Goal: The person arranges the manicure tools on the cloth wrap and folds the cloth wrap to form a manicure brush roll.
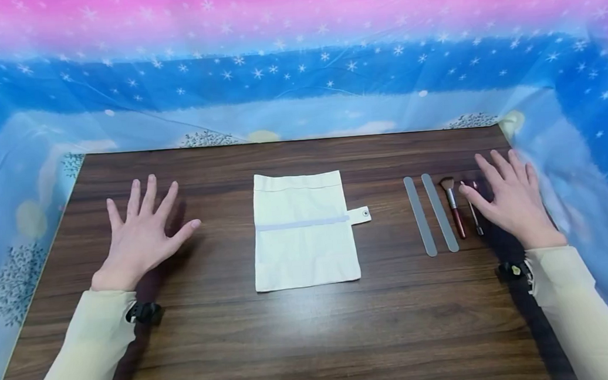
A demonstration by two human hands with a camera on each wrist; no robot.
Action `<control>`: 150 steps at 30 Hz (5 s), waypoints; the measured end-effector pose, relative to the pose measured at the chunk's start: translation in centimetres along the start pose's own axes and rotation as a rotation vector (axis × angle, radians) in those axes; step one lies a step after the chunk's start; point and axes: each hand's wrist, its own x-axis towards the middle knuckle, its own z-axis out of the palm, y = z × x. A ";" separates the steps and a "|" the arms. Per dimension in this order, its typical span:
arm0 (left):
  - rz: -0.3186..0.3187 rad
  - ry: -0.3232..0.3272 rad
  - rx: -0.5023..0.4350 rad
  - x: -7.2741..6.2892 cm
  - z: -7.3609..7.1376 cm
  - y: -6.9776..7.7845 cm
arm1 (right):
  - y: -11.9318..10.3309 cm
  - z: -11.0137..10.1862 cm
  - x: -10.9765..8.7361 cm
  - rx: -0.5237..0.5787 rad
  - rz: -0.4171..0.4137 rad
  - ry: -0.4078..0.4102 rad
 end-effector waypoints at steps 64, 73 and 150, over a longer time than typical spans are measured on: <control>0.330 -0.122 -0.242 3.2 4.6 9.4 | -12.0 2.4 3.8 0.009 0.097 -0.332; 0.326 -0.124 -0.226 2.9 4.4 9.2 | -12.7 2.5 5.7 0.036 0.183 -0.436; 0.361 -0.096 -0.385 3.9 4.5 9.9 | -20.8 2.5 10.7 0.600 0.003 -0.451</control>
